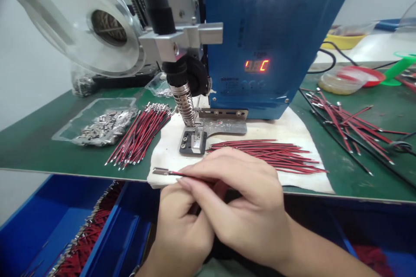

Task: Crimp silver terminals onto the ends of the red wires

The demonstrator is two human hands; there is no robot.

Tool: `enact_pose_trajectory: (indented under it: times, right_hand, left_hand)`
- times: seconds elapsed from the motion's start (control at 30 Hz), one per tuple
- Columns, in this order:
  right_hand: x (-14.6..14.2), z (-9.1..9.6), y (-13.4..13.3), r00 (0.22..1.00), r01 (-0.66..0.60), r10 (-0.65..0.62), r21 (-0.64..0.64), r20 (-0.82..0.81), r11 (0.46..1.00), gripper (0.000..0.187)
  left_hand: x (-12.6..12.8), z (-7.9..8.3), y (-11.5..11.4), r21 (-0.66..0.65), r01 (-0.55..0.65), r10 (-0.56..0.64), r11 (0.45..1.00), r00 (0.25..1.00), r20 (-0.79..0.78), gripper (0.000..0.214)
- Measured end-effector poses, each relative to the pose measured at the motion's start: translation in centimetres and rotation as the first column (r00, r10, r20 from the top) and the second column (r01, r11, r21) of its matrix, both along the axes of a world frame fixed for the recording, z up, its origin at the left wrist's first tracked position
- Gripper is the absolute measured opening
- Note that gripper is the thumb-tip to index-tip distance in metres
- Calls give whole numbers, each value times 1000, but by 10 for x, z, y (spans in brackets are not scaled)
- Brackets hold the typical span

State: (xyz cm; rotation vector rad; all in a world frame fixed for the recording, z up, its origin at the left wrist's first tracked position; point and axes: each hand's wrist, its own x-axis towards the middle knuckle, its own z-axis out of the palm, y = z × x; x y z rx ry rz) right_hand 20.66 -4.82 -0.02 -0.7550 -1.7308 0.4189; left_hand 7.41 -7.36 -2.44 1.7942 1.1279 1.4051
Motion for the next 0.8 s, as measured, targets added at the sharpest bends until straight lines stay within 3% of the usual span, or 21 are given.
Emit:
enact_pose_trajectory:
  times: [0.13, 0.23, 0.37, 0.47, 0.57, 0.8]
  right_hand:
    - [15, -2, 2, 997, 66, -65, -19, 31, 998, 14]
    - [24, -4, 4, 1000, 8, -4, -179, 26, 984, 3]
    - [31, -10, 6, 988, -128, 153, -500, 9, 856, 31]
    - [33, -13, 6, 983, -152, 183, -586, -6, 796, 38]
    - [34, -14, 6, 977, -171, 212, -609, -5, 775, 39]
    - [36, -18, 5, 966, -201, 257, -625, 0, 754, 47]
  left_hand:
    - [-7, 8, 0, -4, 29, -29, 1000, 999, -25, 24]
    - [-21, 10, -1, -41, -40, 36, 998, 995, -93, 30]
    - [-46, 7, -5, -1, -187, 179, 982, 941, -287, 38]
    - [-59, 4, -7, 98, -285, 300, 954, 869, -394, 38]
    - [-69, 7, -2, 171, -367, 403, 914, 788, -465, 41]
    - [-96, 41, 38, 243, -547, 539, 801, 481, -691, 47]
